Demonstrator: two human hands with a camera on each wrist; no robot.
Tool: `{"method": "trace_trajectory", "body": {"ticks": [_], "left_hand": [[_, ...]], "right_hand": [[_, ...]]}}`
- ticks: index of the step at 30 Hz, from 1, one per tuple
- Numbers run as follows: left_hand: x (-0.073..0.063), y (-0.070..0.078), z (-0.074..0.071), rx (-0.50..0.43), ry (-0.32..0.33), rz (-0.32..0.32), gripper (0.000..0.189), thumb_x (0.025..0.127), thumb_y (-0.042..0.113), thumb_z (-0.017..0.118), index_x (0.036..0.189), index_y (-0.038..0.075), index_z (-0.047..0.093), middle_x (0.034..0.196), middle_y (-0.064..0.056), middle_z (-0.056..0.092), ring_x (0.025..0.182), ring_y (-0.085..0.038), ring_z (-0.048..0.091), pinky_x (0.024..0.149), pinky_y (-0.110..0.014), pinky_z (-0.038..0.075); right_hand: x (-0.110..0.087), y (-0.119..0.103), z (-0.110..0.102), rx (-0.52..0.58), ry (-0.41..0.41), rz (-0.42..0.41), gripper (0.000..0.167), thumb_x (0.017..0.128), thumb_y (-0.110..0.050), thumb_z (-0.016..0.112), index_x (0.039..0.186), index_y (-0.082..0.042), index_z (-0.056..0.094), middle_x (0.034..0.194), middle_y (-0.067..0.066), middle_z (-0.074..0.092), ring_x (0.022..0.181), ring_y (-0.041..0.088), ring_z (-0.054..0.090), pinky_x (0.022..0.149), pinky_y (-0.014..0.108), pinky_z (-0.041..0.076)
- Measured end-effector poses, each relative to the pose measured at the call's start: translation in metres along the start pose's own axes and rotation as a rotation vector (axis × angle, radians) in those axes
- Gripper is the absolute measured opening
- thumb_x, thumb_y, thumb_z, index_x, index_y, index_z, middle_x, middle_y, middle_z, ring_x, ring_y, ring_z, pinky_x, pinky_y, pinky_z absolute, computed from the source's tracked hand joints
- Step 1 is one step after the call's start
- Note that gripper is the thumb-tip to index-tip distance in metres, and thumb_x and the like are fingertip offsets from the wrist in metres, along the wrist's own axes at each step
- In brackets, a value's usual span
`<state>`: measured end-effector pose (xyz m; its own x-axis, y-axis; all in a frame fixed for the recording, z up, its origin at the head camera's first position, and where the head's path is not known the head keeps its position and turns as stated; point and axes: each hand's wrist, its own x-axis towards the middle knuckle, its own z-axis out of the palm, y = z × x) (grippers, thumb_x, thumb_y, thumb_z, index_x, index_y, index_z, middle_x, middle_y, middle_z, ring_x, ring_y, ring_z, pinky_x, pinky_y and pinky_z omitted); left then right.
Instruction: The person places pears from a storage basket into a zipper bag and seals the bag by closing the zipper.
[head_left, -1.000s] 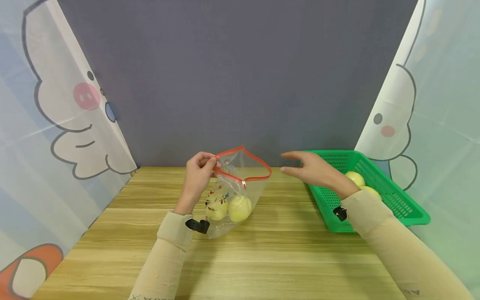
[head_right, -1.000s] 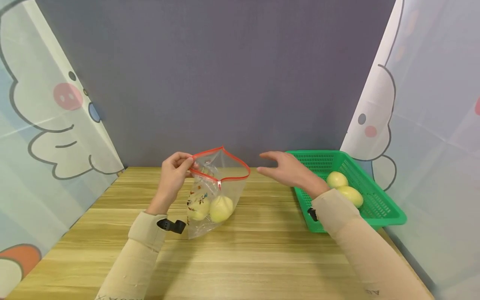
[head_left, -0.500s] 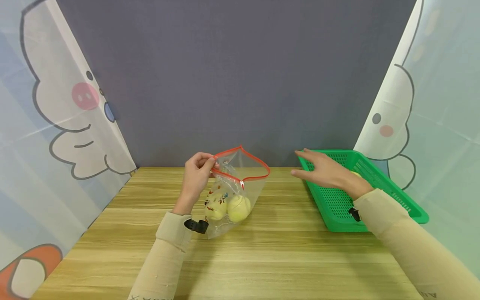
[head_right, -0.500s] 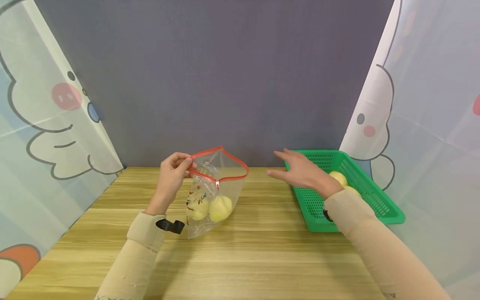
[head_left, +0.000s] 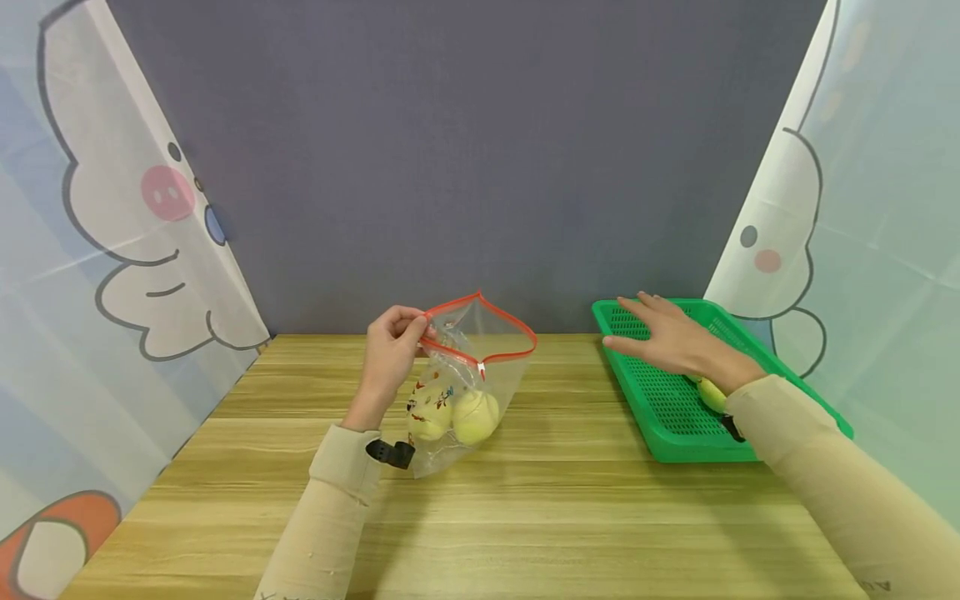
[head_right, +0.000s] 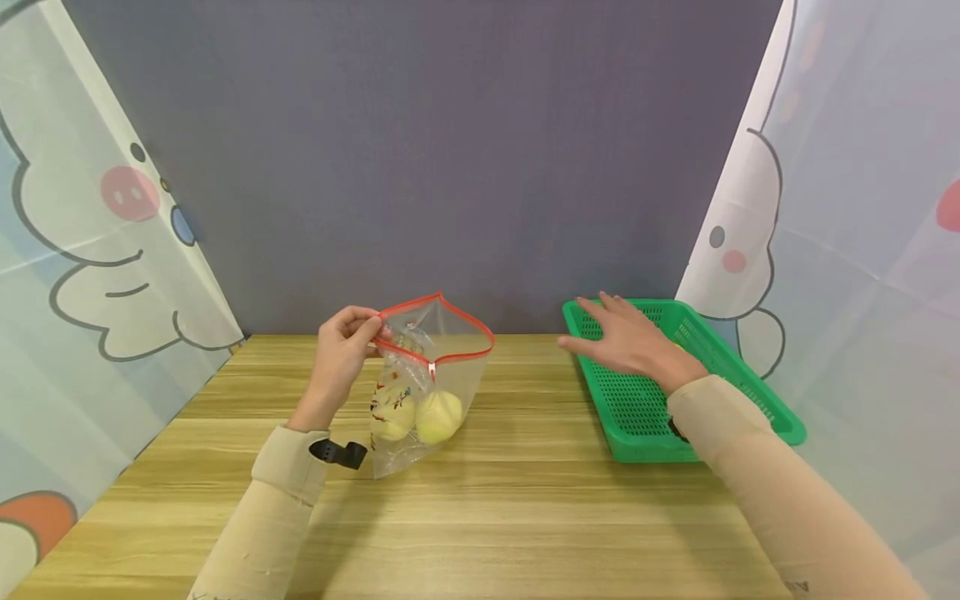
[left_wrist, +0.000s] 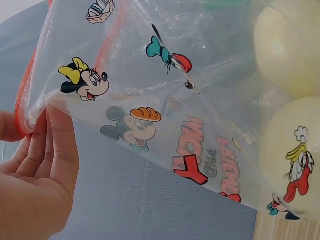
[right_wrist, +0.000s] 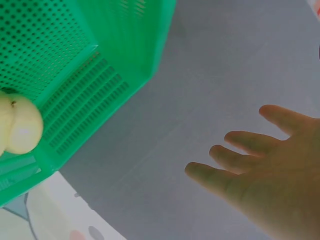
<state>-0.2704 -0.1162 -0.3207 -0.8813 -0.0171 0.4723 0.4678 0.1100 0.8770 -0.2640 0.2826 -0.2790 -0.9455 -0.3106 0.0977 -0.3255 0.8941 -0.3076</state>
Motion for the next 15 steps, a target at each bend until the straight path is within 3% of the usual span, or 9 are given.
{"method": "trace_trajectory", "body": {"ticks": [15], "left_hand": [[-0.001,-0.001,-0.002,-0.008,0.0,-0.007,0.018,0.106,0.014,0.057,0.111,-0.003,0.063,0.09,-0.014,0.069,0.077,-0.014,0.068,0.066,-0.029,0.06]], "right_hand": [[-0.009,0.042,-0.002,0.014,0.004,0.043,0.093,0.1,-0.061,0.052,0.16,0.002,0.021,0.159,0.041,0.01,0.145,0.061,0.011,0.108,0.08,0.016]]}}
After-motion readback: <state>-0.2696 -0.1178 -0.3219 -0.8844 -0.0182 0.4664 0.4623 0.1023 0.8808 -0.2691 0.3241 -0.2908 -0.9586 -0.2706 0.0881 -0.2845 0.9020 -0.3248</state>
